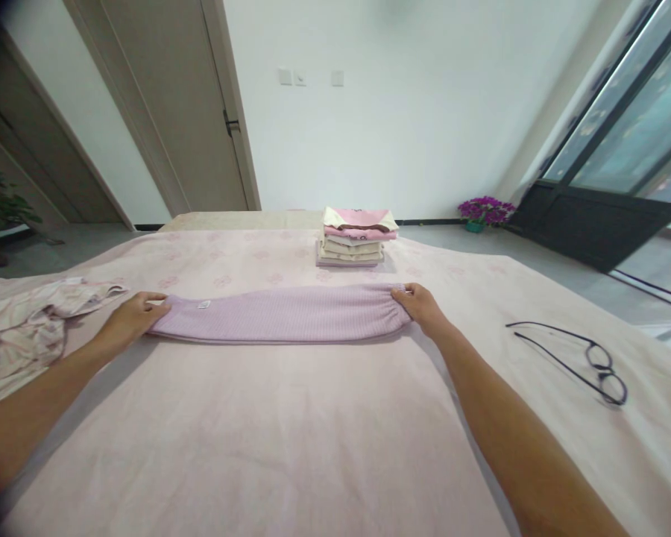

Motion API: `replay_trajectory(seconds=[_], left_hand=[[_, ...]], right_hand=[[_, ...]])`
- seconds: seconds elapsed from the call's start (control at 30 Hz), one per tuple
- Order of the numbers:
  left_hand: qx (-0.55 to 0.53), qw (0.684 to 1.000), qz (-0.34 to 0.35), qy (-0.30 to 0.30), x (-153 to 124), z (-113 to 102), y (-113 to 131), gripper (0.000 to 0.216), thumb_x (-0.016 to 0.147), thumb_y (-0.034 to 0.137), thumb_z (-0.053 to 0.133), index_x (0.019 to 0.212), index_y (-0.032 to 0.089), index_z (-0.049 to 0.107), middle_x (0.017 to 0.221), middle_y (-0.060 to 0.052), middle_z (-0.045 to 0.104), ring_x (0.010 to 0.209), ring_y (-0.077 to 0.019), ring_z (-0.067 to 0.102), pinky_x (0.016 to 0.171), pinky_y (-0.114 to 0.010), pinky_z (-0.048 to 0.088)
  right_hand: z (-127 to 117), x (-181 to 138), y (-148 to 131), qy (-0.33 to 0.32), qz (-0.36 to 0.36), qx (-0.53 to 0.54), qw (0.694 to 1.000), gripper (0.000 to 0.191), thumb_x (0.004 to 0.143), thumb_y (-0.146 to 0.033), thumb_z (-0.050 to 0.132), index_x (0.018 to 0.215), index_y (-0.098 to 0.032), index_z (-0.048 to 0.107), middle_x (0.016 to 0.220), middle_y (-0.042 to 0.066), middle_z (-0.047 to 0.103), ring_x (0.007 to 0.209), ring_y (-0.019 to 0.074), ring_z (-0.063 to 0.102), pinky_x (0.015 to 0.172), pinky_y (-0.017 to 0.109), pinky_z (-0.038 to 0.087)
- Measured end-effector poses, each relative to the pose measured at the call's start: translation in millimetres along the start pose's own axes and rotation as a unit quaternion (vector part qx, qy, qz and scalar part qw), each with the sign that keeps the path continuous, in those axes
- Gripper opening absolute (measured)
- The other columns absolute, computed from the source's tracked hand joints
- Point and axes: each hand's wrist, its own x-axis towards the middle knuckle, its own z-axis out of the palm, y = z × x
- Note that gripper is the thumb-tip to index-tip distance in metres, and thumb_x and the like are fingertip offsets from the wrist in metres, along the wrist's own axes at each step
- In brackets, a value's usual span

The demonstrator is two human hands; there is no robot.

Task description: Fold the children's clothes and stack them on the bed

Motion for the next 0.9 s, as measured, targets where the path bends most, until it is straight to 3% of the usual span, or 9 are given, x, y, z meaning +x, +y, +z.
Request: replay_trajectory(seconds=[0.13, 0.23, 0.3, 0.37, 0.47, 0.57, 0.7, 0.83, 0.9], left_hand=[[0.103, 0.992, 0.048, 0.049, -4, 9, 33, 0.049, 0.089, 0.038, 0.052, 0.129, 0.011, 0.056, 0.128, -0.019, 0.063, 0.12, -0.0393, 0.058, 0.099, -0.056, 0.044], [0.072, 0.976, 0.188, 0.077, -20, 23, 66, 0.042, 0.097, 0.036, 0.041, 0.133, 0.02, 0.055, 0.14, -0.01, 0.056, 0.135, -0.0268, 0.046, 0.117, -0.045, 0.032], [0.047, 0.951, 0.301, 0.045, -29, 38, 85, 0.045, 0.101, 0.041, 0.035, 0.136, 0.021, 0.053, 0.144, -0.008, 0.054, 0.141, -0.0229, 0.04, 0.119, -0.042, 0.03], [0.06, 0.932, 0.356, -0.012, -37, 54, 96, 0.052, 0.102, 0.047, 0.032, 0.144, 0.02, 0.047, 0.152, -0.009, 0.046, 0.146, -0.0246, 0.032, 0.12, -0.045, 0.028], [0.105, 0.919, 0.373, -0.071, -42, 71, 97, 0.061, 0.1, 0.053, 0.033, 0.152, 0.021, 0.038, 0.159, -0.01, 0.036, 0.148, -0.0289, 0.028, 0.12, -0.049, 0.025], [0.106, 0.916, 0.376, -0.089, -45, 72, 90, 0.064, 0.099, 0.056, 0.037, 0.153, 0.023, 0.036, 0.16, -0.008, 0.032, 0.148, -0.0295, 0.027, 0.12, -0.048, 0.023], [0.008, 0.951, 0.306, -0.049, -45, 52, 80, 0.05, 0.099, 0.051, 0.036, 0.131, 0.021, 0.061, 0.142, -0.007, 0.058, 0.133, -0.0246, 0.05, 0.113, -0.039, 0.036], [0.0, 0.988, 0.097, 0.12, -32, 23, 59, 0.038, 0.095, 0.042, 0.04, 0.106, 0.021, 0.069, 0.111, -0.007, 0.07, 0.098, -0.0228, 0.066, 0.09, -0.035, 0.05], [0.052, 0.992, 0.013, 0.112, -23, 14, 45, 0.037, 0.091, 0.045, 0.045, 0.106, 0.021, 0.068, 0.108, -0.009, 0.069, 0.094, -0.0255, 0.066, 0.082, -0.037, 0.05]], right_hand=[[2, -2, 1, 0.056, -0.053, -0.235, 0.969, 0.04, 0.093, -0.041, 0.047, 0.115, -0.015, 0.067, 0.111, 0.014, 0.072, 0.104, 0.0281, 0.065, 0.09, 0.04, 0.051], [16, -17, -18, 0.089, -0.169, -0.364, 0.911, 0.047, 0.098, -0.039, 0.037, 0.133, -0.013, 0.057, 0.134, 0.018, 0.06, 0.125, 0.0313, 0.054, 0.104, 0.046, 0.043], [33, -30, -30, 0.046, -0.26, -0.414, 0.871, 0.052, 0.101, -0.04, 0.032, 0.141, -0.013, 0.05, 0.146, 0.017, 0.051, 0.136, 0.0304, 0.044, 0.11, 0.046, 0.037], [50, -40, -33, 0.001, -0.313, -0.457, 0.833, 0.055, 0.102, -0.043, 0.029, 0.146, -0.013, 0.044, 0.153, 0.015, 0.042, 0.143, 0.0304, 0.034, 0.114, 0.049, 0.031], [63, -44, -20, -0.036, -0.318, -0.499, 0.805, 0.058, 0.102, -0.046, 0.026, 0.148, -0.014, 0.042, 0.154, 0.015, 0.041, 0.144, 0.0314, 0.032, 0.116, 0.053, 0.025], [58, -38, -1, -0.045, -0.297, -0.511, 0.806, 0.058, 0.102, -0.047, 0.023, 0.147, -0.016, 0.045, 0.153, 0.013, 0.044, 0.143, 0.0293, 0.035, 0.117, 0.052, 0.024], [48, -30, 9, -0.025, -0.274, -0.494, 0.825, 0.057, 0.102, -0.047, 0.021, 0.145, -0.02, 0.047, 0.153, 0.008, 0.045, 0.143, 0.0252, 0.037, 0.117, 0.048, 0.026], [49, -31, 8, -0.014, -0.264, -0.479, 0.837, 0.056, 0.103, -0.048, 0.021, 0.145, -0.021, 0.047, 0.151, 0.007, 0.047, 0.142, 0.0245, 0.038, 0.116, 0.048, 0.027], [51, -32, 7, -0.01, -0.262, -0.476, 0.839, 0.056, 0.103, -0.048, 0.022, 0.144, -0.021, 0.048, 0.15, 0.007, 0.048, 0.141, 0.0248, 0.039, 0.116, 0.048, 0.026]])
